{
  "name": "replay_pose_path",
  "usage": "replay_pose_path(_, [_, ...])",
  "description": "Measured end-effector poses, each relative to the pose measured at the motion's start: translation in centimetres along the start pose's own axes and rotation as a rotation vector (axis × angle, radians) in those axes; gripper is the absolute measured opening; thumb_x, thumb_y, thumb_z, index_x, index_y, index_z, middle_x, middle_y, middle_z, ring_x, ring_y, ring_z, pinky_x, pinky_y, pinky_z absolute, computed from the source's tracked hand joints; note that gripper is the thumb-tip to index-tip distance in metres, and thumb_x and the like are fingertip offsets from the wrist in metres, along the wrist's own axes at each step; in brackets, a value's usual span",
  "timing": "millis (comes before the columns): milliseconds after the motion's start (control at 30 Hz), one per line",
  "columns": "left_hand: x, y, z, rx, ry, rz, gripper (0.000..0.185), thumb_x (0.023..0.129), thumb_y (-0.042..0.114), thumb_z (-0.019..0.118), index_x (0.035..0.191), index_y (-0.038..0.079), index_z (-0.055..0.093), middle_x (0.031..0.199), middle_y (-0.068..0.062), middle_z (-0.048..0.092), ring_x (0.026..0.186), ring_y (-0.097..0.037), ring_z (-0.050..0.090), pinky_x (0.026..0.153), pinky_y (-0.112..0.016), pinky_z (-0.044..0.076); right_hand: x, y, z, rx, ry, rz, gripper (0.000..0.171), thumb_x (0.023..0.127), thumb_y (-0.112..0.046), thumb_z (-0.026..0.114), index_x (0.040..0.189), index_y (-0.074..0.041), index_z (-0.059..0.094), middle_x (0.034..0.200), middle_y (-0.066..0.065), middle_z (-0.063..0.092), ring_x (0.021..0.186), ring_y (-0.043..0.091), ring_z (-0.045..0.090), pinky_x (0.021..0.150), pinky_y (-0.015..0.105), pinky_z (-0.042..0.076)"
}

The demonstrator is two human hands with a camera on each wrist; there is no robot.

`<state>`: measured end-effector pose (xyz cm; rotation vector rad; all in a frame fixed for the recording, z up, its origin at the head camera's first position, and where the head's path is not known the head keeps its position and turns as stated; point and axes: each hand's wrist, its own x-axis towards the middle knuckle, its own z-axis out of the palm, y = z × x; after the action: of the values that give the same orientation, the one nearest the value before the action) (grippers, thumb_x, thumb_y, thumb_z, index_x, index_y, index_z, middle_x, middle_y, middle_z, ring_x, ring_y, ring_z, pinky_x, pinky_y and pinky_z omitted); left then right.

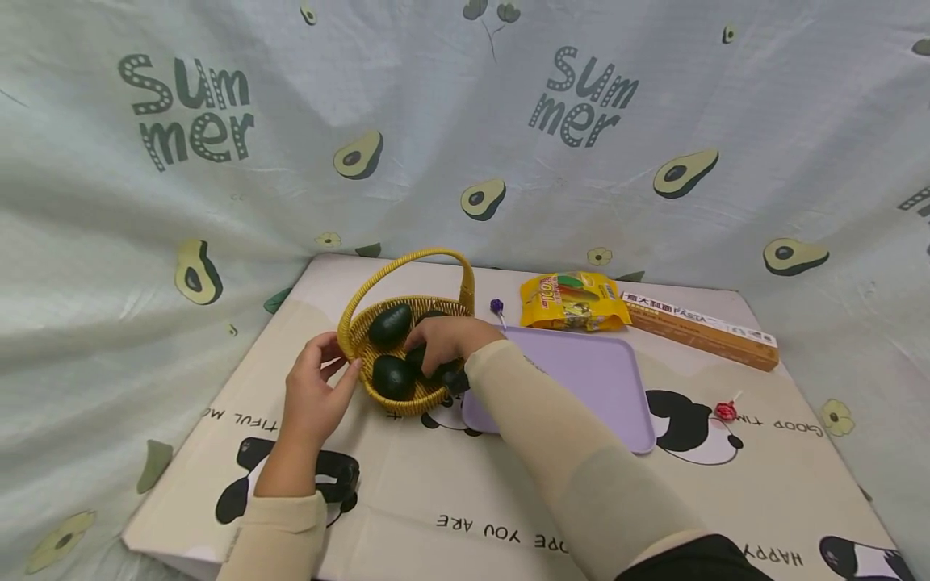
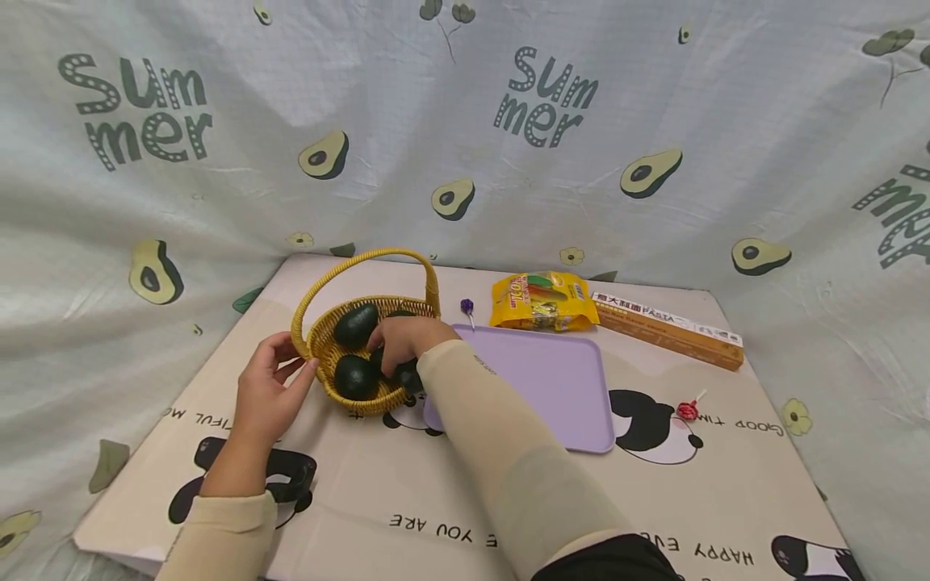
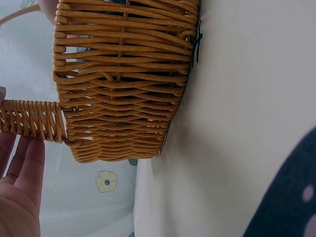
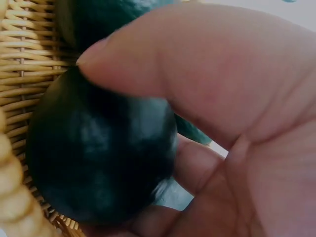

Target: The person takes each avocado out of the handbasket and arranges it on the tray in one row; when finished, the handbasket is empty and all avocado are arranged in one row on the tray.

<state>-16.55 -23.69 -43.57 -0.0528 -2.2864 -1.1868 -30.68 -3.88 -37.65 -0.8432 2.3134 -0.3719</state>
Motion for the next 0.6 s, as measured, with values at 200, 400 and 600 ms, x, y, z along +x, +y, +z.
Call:
replay_pose_path(200, [0.0, 0.0, 0.0, -0.001, 0.001, 0.004, 0.050, 0.091, 0.003, 0.076, 0.136, 0.002, 0.052, 0.123, -0.014, 0.061, 0.117, -0.026, 0.064, 0.102, -0.037, 0.056, -0.1, 0.1, 0.0, -0.024, -0.004, -0.019, 0.058, 0.088, -0.014, 0.076, 0.142, -0.028, 0.062, 0.150, -0.001, 0.053, 0.131, 0.016, 0.049, 0.105, 0.035, 0.052])
replay_pose_path(400, [0.0, 0.0, 0.0, -0.002, 0.007, 0.005, 0.050, 0.091, 0.002, 0.076, 0.136, 0.002, 0.052, 0.122, -0.014, 0.061, 0.117, -0.026, 0.064, 0.102, -0.038, 0.056, -0.3, 0.4, -0.1, 0.005, 0.013, -0.038, 0.054, 0.088, -0.017, 0.074, 0.140, -0.027, 0.064, 0.146, 0.000, 0.057, 0.123, 0.015, 0.052, 0.103, 0.034, 0.053])
replay_pose_path(600, [-0.1, 0.0, 0.1, 0.001, 0.002, -0.004, 0.050, 0.092, 0.003, 0.075, 0.136, 0.002, 0.052, 0.122, -0.014, 0.061, 0.117, -0.026, 0.064, 0.102, -0.037, 0.056, -0.3, 1.1, 0.2, 0.026, 0.079, -0.093, 0.049, 0.092, -0.023, 0.069, 0.141, -0.026, 0.064, 0.148, 0.000, 0.057, 0.129, 0.016, 0.054, 0.112, 0.037, 0.050])
